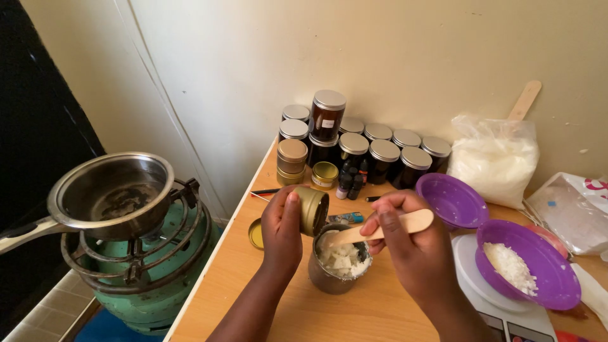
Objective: Checking the temperature of melting wax and cleaning a candle tin lid.
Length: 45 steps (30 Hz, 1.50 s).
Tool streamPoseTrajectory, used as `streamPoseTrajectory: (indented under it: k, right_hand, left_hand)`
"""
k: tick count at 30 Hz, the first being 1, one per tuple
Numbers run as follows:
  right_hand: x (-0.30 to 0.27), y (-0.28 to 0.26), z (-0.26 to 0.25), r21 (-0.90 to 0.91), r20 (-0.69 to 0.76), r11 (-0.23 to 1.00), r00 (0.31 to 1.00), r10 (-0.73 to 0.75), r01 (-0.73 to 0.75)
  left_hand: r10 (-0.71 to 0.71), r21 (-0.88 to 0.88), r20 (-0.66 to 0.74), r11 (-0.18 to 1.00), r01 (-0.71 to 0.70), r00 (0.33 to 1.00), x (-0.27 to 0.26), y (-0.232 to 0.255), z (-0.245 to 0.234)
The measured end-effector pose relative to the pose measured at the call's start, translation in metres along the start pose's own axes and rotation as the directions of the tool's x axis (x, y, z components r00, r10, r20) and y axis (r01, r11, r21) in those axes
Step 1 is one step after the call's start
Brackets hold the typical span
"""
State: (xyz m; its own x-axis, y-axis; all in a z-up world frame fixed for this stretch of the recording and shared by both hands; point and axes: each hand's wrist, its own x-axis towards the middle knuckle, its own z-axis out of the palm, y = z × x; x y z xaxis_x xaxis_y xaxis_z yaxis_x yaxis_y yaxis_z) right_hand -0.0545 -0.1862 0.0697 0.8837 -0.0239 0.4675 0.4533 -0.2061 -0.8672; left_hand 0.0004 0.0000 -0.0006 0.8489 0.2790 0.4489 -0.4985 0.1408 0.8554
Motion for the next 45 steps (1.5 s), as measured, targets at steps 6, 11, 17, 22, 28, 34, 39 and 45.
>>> streamPoseTrajectory:
  k: [6, 11, 17, 22, 28, 34, 39, 45]
  right_hand:
    - [0.002, 0.001, 0.016, -0.149, 0.094, 0.968, 0.972, 0.217, -0.201]
    - [0.009, 0.025, 0.019, -0.295, 0.205, 0.937, 0.946, 0.252, -0.186]
    - [0.014, 0.034, -0.005, -0.736, 0.546, 0.674, 0.646, 0.533, 0.067]
    - [0.012, 0.045, 0.010, -0.535, 0.686, 0.799, 0.693, 0.222, 0.274]
    - [0.013, 0.030, 0.019, -0.596, 0.517, 0.803, 0.769, 0.376, 0.008]
    - [0.011, 0.030, 0.018, -0.553, 0.515, 0.832, 0.765, 0.385, -0.047]
    - [0.011, 0.027, 0.013, -0.584, 0.415, 0.806, 0.818, 0.398, -0.096]
    - [0.038, -0.036, -0.029, -0.493, 0.224, 0.845, 0.908, 0.353, -0.207]
  left_hand:
    - [-0.026, 0.023, -0.013, 0.999, 0.026, 1.000, 0.000, -0.003, 0.000]
    - [-0.037, 0.030, -0.035, 0.999, 0.038, 0.999, 0.000, -0.006, 0.000]
    - [-0.036, 0.001, -0.022, 0.999, 0.036, 0.999, 0.000, -0.001, 0.000]
    - [-0.034, -0.007, -0.033, 0.999, 0.033, 0.999, 0.000, -0.011, 0.000]
    - [-0.053, -0.069, -0.067, 0.996, 0.049, 0.996, 0.002, -0.018, -0.003]
    - [-0.099, -0.131, -0.116, 0.988, 0.083, 0.988, 0.002, -0.023, 0.000]
    - [-0.118, -0.102, -0.117, 0.989, 0.106, 0.986, 0.002, -0.040, -0.003]
    - [-0.118, -0.077, -0.119, 0.991, 0.109, 0.986, 0.000, -0.029, -0.003]
